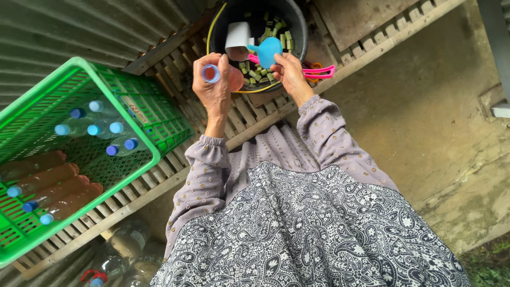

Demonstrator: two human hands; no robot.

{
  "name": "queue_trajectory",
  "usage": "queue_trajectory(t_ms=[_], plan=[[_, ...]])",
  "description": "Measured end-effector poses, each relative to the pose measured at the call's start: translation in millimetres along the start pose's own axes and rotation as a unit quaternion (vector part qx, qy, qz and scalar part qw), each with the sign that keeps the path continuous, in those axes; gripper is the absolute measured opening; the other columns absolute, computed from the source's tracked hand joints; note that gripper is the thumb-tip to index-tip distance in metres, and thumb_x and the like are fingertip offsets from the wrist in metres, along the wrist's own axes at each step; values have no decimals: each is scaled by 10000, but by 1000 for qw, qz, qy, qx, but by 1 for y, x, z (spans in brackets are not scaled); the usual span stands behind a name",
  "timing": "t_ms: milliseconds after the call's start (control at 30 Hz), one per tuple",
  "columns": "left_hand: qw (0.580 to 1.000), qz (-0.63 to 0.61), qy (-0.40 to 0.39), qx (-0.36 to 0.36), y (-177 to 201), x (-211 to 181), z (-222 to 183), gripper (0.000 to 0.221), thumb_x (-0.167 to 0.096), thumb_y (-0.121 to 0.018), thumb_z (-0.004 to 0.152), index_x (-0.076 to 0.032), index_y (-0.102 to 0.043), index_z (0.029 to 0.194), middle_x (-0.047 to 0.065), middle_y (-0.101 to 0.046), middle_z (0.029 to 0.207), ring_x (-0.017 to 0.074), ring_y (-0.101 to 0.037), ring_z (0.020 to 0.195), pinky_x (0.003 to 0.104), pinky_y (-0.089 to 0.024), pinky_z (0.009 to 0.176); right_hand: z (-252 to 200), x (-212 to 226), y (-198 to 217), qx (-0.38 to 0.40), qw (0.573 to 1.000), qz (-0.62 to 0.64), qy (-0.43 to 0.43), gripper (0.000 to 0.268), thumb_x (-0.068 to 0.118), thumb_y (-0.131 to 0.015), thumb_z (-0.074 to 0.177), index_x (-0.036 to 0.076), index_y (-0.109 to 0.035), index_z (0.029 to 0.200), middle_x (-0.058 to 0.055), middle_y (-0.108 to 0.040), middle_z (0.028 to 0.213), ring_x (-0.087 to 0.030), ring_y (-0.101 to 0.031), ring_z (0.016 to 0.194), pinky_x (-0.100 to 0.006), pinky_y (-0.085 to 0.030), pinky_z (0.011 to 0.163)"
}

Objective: The person uses a blue funnel and a white scoop to transfer chopped green vegetables from a bucket into plastic bottles. The person then caps the bottles and places them into a green crate.

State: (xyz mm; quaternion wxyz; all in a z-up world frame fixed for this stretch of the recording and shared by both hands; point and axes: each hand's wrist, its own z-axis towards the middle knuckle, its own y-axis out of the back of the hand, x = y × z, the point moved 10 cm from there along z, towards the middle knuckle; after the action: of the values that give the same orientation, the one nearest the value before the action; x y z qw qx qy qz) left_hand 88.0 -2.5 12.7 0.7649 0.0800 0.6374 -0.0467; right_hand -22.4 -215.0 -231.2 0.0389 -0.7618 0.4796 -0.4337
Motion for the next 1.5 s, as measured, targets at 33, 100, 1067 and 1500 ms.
queue_trajectory(t_ms=[33,100,1067,1500], plan=[[1000,-2,1,-8,3,1,0,151,-139,-787,971,-54,-670,1015,18,-681,1075,100,-646,1008,279,-536,944,-5,7,-2,12,1000,-2,1,153,196,-699,976,95,-624,1063,3,-672,858,-75,-655,712,-210,-529,560],[1000,-7,2,-20,7,4,0,155,-120,-793,969,-45,-674,1033,24,-692,1066,98,-636,995,281,-530,939,-13,27,-4,33,999,-3,5,146,178,-709,986,112,-600,1057,14,-665,869,-72,-653,708,-208,-522,560],[990,87,23,-109,49,-20,-13,177,-143,-704,1041,-59,-556,993,101,-670,1099,293,-659,1175,469,-499,1080,172,-12,185,-7,977,-203,-64,454,212,-598,1021,137,-583,1469,-22,-690,965,-57,-612,675,-223,-513,575],[986,112,35,-119,44,-25,-16,166,-155,-707,1049,-62,-570,1049,87,-670,1123,277,-662,1146,463,-490,1108,157,86,134,-84,736,-603,296,176,177,-661,1044,116,-724,1196,-165,-689,1138,-378,-696,955,-476,-567,777]])
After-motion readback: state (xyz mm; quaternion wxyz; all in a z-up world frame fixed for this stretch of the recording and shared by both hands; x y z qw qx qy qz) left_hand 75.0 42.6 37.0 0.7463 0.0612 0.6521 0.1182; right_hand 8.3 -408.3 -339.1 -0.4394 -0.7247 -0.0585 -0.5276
